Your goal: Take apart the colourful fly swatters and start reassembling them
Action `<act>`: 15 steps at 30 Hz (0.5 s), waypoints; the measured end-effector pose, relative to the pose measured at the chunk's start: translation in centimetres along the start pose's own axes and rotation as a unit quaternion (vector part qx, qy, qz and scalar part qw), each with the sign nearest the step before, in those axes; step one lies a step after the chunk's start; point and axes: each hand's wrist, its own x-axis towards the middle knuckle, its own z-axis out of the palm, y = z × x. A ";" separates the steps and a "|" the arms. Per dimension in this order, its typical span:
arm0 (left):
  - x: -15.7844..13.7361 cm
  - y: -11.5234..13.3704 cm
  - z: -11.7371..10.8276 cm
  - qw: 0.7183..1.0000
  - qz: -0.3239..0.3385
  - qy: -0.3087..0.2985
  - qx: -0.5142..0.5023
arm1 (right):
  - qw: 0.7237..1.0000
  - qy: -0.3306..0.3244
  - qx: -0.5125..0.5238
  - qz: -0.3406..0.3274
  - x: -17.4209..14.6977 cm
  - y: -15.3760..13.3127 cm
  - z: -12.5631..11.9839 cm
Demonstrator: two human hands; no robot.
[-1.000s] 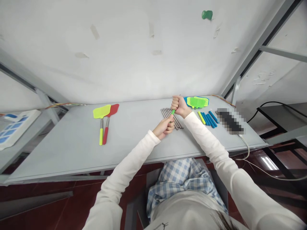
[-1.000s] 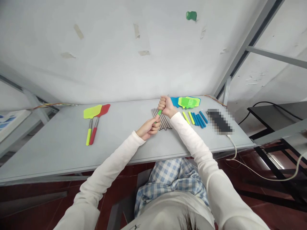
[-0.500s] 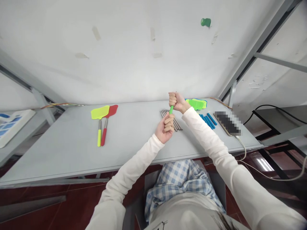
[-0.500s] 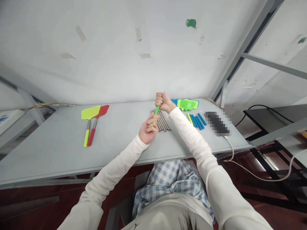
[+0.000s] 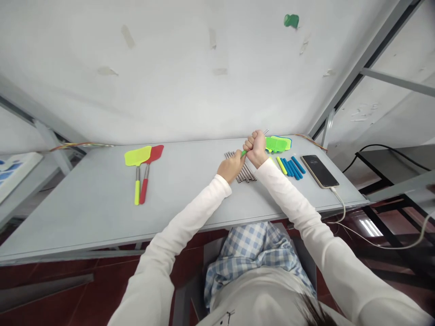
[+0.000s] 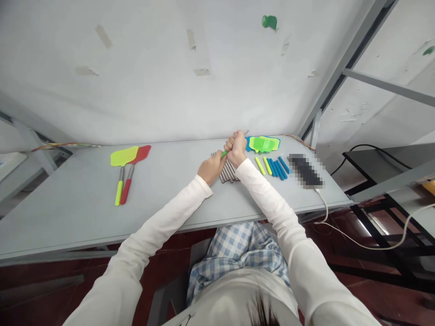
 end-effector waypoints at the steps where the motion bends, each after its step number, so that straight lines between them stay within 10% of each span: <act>1: 0.1 0.2 -0.3 0.999 0.010 0.001 -0.048 | 1.000 -0.020 -0.007 0.006 -0.1 -0.2 -0.1; 7: -2.1 0.3 -2.9 0.868 -0.083 -0.215 -0.440 | 0.994 -0.100 -0.037 0.025 1.3 -6.6 -1.2; 9: -3.8 -1.2 -3.4 0.744 -0.143 -0.336 -0.560 | 0.996 -0.051 -0.003 -0.072 2.3 -11.0 -2.2; 12: -5.6 -3.6 -3.2 0.649 -0.196 -0.300 -0.671 | 0.994 -0.041 -0.011 -0.103 3.5 -15.1 -3.6; 15: -5.2 -4.8 -2.4 0.671 -0.219 -0.179 -0.686 | 0.977 -0.116 -0.176 0.022 4.2 -13.1 -4.5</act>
